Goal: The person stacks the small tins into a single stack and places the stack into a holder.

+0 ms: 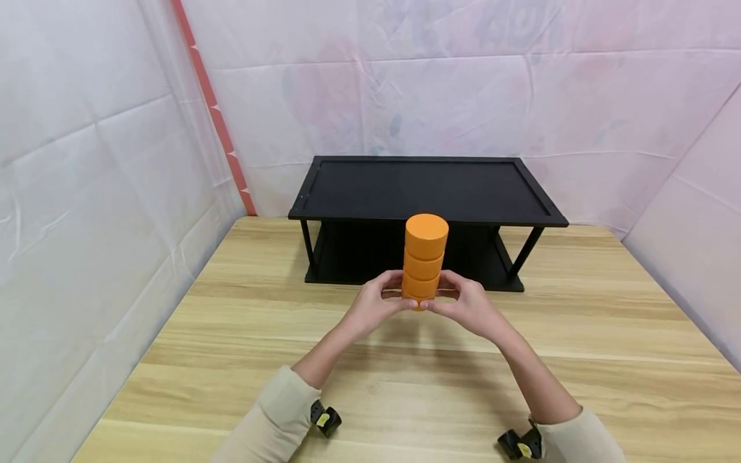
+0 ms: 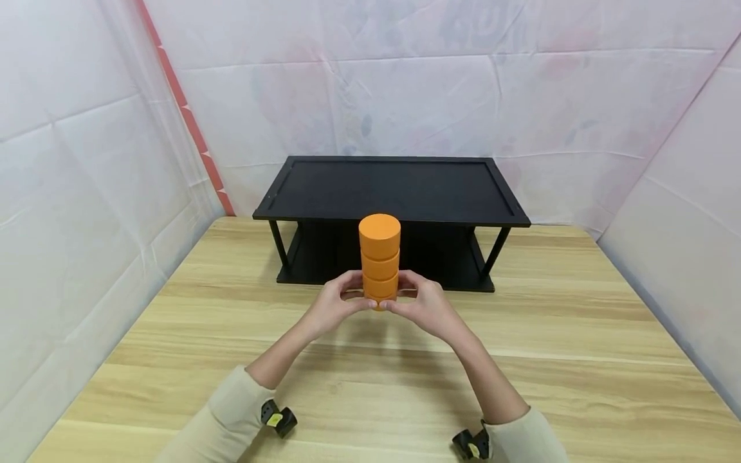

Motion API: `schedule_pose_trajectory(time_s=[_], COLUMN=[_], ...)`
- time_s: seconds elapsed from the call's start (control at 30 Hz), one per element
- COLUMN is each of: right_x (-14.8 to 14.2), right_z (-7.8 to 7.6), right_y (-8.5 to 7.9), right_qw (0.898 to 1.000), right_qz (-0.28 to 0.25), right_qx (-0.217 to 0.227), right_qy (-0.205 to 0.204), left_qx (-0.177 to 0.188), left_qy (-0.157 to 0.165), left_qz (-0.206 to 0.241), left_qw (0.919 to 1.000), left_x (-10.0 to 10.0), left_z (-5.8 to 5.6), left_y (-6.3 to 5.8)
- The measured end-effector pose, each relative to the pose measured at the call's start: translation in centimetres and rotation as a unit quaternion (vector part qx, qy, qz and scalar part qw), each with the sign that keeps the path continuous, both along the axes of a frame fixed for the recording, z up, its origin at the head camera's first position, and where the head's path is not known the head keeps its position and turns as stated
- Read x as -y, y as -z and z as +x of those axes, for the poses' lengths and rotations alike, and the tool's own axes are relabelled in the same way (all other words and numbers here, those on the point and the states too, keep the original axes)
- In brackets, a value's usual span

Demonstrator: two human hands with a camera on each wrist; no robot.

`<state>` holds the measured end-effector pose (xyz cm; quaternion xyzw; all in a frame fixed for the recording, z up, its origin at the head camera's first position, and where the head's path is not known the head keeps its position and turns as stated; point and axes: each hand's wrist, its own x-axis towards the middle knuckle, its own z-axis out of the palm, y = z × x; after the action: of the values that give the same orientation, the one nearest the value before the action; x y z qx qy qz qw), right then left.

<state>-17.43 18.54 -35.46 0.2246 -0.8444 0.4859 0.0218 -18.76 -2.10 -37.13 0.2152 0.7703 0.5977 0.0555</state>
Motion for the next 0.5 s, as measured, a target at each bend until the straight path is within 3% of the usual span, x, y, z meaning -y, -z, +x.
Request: schedule_pose_trajectory(time_s=[0.23,0.5], right_x=[-0.04,0.17], right_z=[-0.06,-0.01], right_y=[-0.25,-0.88], right_qw=[1.0,1.0], right_qz=[-0.006,-0.01], right_qx=[0.008,0.019], right_qy=[0.011,0.016], left_qx=[0.014,-0.004], left_qy=[0.007,-0.008], left_qz=[0.026,0.017], left_qw=[0.9996,0.9998], left_x=[-0.08,-0.12], left_z=[-0.2,-0.28], left_y=[-0.14,-0.73])
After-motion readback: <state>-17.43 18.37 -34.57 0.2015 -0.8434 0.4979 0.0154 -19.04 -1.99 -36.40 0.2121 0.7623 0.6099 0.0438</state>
